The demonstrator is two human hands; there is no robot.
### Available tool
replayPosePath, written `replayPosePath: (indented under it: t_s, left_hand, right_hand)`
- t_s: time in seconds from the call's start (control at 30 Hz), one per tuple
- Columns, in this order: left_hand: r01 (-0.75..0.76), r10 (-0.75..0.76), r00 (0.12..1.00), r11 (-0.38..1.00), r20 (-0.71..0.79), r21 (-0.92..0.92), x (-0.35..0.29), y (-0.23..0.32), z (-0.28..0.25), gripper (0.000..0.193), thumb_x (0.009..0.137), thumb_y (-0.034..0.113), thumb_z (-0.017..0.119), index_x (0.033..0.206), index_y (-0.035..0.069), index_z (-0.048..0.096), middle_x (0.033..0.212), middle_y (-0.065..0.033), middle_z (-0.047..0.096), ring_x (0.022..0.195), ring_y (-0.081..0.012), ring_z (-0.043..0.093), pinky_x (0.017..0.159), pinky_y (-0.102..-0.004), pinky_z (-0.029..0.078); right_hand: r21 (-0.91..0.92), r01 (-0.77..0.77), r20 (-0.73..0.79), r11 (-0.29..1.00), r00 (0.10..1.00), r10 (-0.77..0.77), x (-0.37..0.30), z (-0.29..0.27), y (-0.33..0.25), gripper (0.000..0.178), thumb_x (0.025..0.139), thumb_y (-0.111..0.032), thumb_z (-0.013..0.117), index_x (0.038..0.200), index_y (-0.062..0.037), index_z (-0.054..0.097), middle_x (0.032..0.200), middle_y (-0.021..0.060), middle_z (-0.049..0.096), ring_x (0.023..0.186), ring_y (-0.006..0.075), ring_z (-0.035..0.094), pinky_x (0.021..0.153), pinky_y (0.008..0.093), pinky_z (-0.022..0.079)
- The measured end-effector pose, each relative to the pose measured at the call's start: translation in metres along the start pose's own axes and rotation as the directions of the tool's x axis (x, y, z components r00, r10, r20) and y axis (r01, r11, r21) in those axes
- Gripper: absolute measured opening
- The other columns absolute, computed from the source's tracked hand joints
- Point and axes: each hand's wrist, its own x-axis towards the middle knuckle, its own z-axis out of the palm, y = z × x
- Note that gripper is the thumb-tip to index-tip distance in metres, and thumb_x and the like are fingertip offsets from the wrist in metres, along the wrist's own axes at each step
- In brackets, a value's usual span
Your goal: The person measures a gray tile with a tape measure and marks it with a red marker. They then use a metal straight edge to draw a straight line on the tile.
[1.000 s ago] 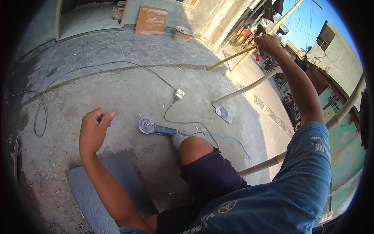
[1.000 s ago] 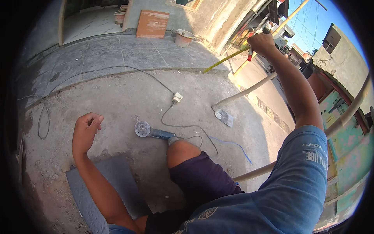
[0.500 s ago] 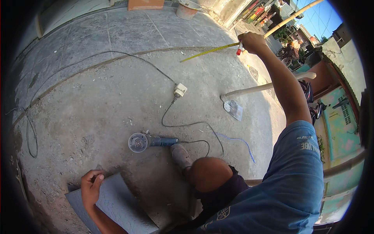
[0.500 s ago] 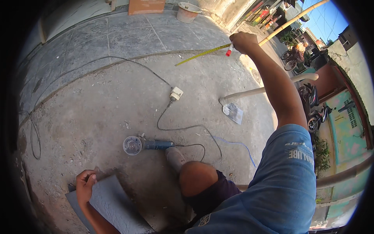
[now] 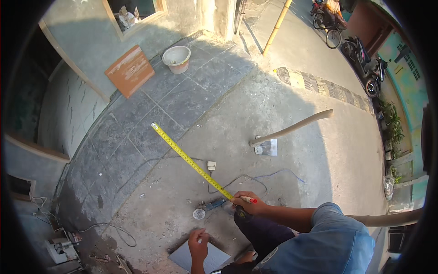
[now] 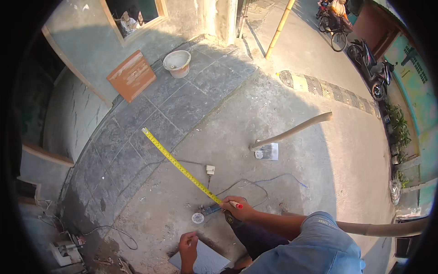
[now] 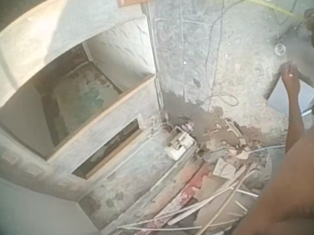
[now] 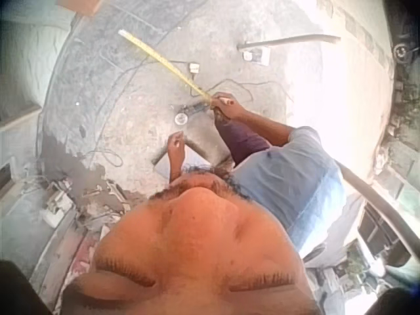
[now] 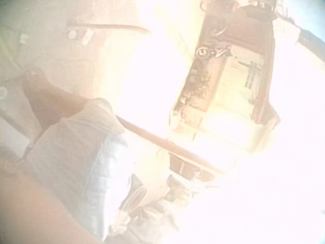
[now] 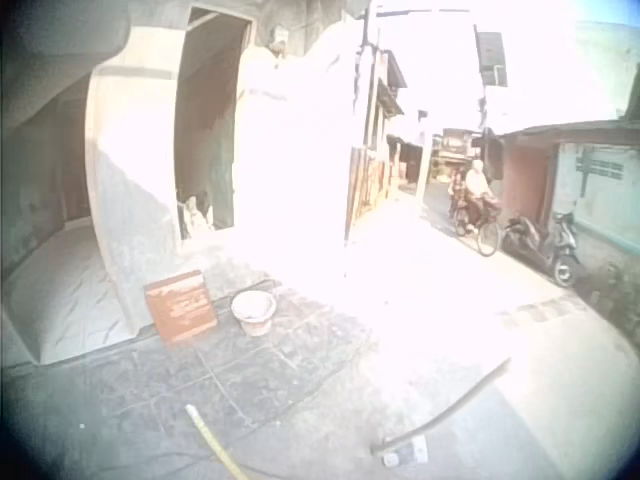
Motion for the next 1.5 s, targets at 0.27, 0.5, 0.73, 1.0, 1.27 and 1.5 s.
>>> replayPosePath:
  t_s: [0.27, 0.5, 0.73, 1.0, 1.27, 1.5]
  left_hand:
    - [0.048, 0.033, 0.985, 0.889, 0.168, -0.455, 0.123, 0.239, 0.116, 0.028, 0.099, 0.017, 0.052, 0.115, -0.006, 0.055, 0.106, -0.0131, 0.061, 0.091, -0.0162, 0.061, 0.08, -0.0317, 0.052]
    - [0.236, -0.058, 0.924, 0.863, 0.378, -0.446, 0.198, 0.333, 0.139, 0.037, 0.103, 0.034, 0.045, 0.107, -0.002, 0.055, 0.092, -0.0096, 0.062, 0.084, -0.0184, 0.063, 0.076, -0.0321, 0.054]
    - [0.337, -0.076, 0.899, 0.75, 0.431, -0.57, 0.347, 0.354, 0.177, 0.032, 0.105, 0.032, 0.039, 0.094, 0.005, 0.05, 0.085, -0.0109, 0.062, 0.078, -0.0207, 0.063, 0.073, -0.0381, 0.055]
    - [0.287, -0.219, 0.773, 0.958, 0.595, -0.021, 0.593, 0.38, 0.187, 0.027, 0.102, 0.03, 0.045, 0.09, 0.007, 0.051, 0.071, -0.0073, 0.058, 0.057, -0.0185, 0.058, 0.056, -0.035, 0.052]
    - [-0.24, -0.293, 0.73, 0.735, 0.617, 0.634, 0.775, 0.407, 0.213, 0.032, 0.097, 0.027, 0.049, 0.086, -0.001, 0.059, 0.068, -0.0151, 0.06, 0.061, -0.0278, 0.06, 0.059, -0.0409, 0.046]
    - [-0.668, -0.288, 0.643, 0.241, 0.71, 0.704, 0.864, 0.48, 0.33, 0.034, 0.095, 0.026, 0.046, 0.093, -0.003, 0.065, 0.099, -0.0266, 0.064, 0.094, -0.0457, 0.06, 0.083, -0.0544, 0.046]
  right_hand:
    - [-0.081, 0.529, -0.117, 0.845, 0.837, -0.535, -0.055, -0.014, -0.145, 0.025, 0.093, -0.031, 0.059, 0.096, -0.0067, 0.064, 0.083, 0.0121, 0.066, 0.075, 0.0269, 0.063, 0.071, 0.0373, 0.049]
    - [-0.085, 0.446, -0.43, 0.891, 0.791, -0.437, -0.044, -0.043, -0.24, 0.024, 0.093, -0.029, 0.062, 0.097, -0.005, 0.062, 0.088, 0.0137, 0.066, 0.081, 0.022, 0.064, 0.074, 0.0345, 0.049]
    - [-0.009, 0.645, -0.708, 0.764, 0.536, -0.461, 0.057, -0.084, -0.306, 0.034, 0.091, -0.027, 0.069, 0.107, 0.0007, 0.057, 0.093, 0.0093, 0.066, 0.081, 0.0146, 0.062, 0.074, 0.0327, 0.051]
    - [-0.201, 0.396, -0.801, 0.896, 0.459, -0.383, 0.163, -0.209, -0.406, 0.031, 0.086, -0.021, 0.072, 0.107, -0.002, 0.059, 0.097, 0.0179, 0.067, 0.091, 0.0331, 0.066, 0.077, 0.0412, 0.051]
    - [-0.082, 0.18, -0.986, 0.98, 0.129, -0.106, 0.137, -0.344, -0.433, 0.032, 0.085, -0.02, 0.074, 0.104, -0.0005, 0.058, 0.09, 0.0159, 0.067, 0.084, 0.0267, 0.066, 0.074, 0.0375, 0.051]
    - [-0.047, 0.102, -0.997, 0.994, -0.072, -0.04, 0.13, -0.441, -0.411, 0.031, 0.09, -0.024, 0.069, 0.107, -0.0008, 0.059, 0.091, 0.0168, 0.068, 0.084, 0.0267, 0.067, 0.077, 0.0367, 0.052]
